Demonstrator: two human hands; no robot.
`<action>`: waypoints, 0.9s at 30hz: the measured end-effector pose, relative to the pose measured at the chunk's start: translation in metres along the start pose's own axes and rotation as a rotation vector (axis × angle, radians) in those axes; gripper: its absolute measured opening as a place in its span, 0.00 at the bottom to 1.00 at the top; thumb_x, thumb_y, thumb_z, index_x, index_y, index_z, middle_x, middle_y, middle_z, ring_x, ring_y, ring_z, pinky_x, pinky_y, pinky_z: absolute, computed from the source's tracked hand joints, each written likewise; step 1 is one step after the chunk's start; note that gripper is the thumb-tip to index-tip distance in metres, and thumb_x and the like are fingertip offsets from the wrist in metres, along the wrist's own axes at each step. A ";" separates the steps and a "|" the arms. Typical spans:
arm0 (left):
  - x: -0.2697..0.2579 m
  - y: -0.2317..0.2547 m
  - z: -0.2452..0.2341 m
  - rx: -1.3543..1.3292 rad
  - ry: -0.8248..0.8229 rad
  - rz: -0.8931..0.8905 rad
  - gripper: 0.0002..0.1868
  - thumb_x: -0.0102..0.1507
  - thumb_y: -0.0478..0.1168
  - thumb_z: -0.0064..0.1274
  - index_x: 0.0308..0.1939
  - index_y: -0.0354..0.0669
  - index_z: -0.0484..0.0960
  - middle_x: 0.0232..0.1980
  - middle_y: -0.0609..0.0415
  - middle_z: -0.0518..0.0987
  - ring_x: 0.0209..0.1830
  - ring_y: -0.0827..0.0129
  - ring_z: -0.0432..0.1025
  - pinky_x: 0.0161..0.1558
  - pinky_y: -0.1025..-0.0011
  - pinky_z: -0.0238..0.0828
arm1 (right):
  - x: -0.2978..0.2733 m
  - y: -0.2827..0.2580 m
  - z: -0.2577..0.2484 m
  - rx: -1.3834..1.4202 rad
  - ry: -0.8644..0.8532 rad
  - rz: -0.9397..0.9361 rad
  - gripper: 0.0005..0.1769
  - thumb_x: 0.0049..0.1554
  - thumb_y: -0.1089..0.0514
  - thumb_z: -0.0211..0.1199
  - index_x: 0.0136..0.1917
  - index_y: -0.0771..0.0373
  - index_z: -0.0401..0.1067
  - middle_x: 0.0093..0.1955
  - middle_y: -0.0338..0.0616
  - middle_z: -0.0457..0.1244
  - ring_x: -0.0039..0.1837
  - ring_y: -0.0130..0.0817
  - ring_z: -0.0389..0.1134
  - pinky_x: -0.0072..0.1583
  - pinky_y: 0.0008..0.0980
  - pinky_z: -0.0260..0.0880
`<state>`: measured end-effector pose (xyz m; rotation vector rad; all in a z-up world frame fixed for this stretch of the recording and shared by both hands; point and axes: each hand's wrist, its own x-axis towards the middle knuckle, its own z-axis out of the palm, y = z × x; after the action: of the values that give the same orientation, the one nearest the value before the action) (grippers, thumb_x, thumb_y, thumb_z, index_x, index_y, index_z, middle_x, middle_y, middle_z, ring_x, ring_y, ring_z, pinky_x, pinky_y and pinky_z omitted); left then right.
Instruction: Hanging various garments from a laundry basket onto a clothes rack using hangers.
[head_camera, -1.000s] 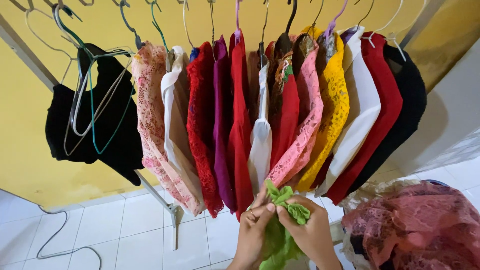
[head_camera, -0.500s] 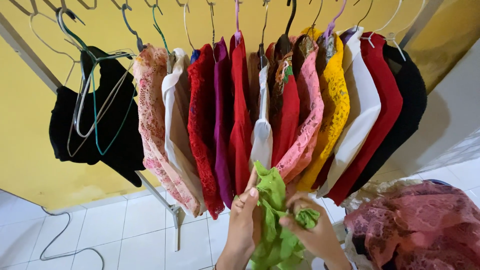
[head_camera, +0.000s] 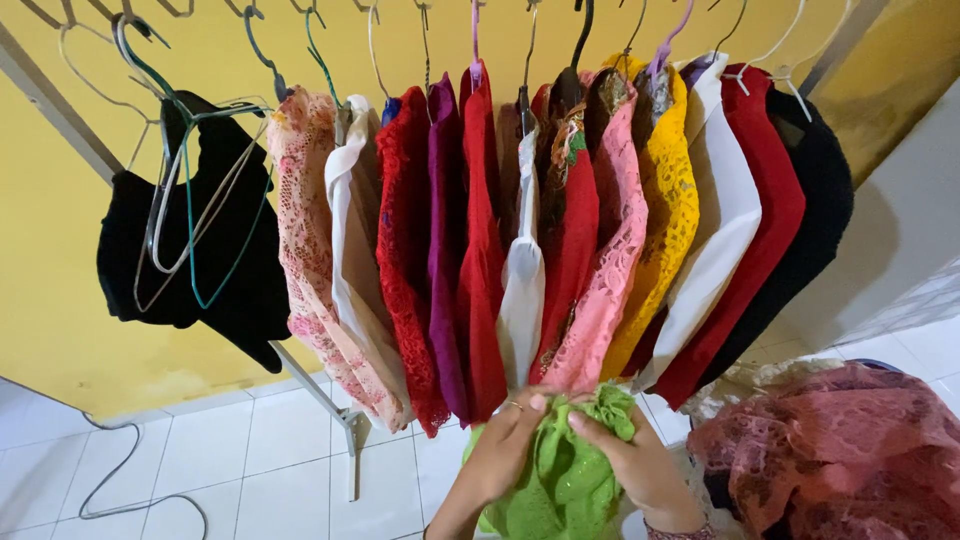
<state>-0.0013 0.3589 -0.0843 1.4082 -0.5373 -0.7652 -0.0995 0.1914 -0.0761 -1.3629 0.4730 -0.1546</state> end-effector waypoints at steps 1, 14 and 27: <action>-0.003 0.003 0.000 0.202 0.036 -0.071 0.24 0.73 0.52 0.34 0.65 0.46 0.77 0.61 0.55 0.79 0.62 0.76 0.71 0.67 0.75 0.61 | -0.001 -0.007 0.002 0.062 0.006 0.006 0.23 0.51 0.52 0.66 0.60 0.59 0.74 0.51 0.43 0.73 0.55 0.34 0.75 0.60 0.36 0.74; -0.015 0.007 0.020 0.168 0.132 0.375 0.07 0.69 0.37 0.53 0.44 0.34 0.80 0.48 0.53 0.73 0.52 0.70 0.74 0.55 0.69 0.75 | 0.005 0.014 -0.012 -0.230 0.044 -0.088 0.17 0.62 0.50 0.66 0.49 0.70 0.74 0.36 0.41 0.59 0.38 0.32 0.59 0.42 0.33 0.59; -0.001 -0.008 0.011 -0.143 0.268 0.240 0.09 0.73 0.38 0.46 0.47 0.36 0.79 0.33 0.64 0.69 0.33 0.83 0.61 0.36 0.80 0.59 | -0.010 -0.009 -0.001 -0.449 0.084 -0.201 0.21 0.54 0.42 0.66 0.45 0.62 0.74 0.31 0.36 0.62 0.31 0.26 0.62 0.36 0.31 0.64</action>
<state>-0.0107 0.3525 -0.0906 1.2615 -0.4239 -0.4065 -0.1071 0.1921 -0.0657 -1.8509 0.4564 -0.2840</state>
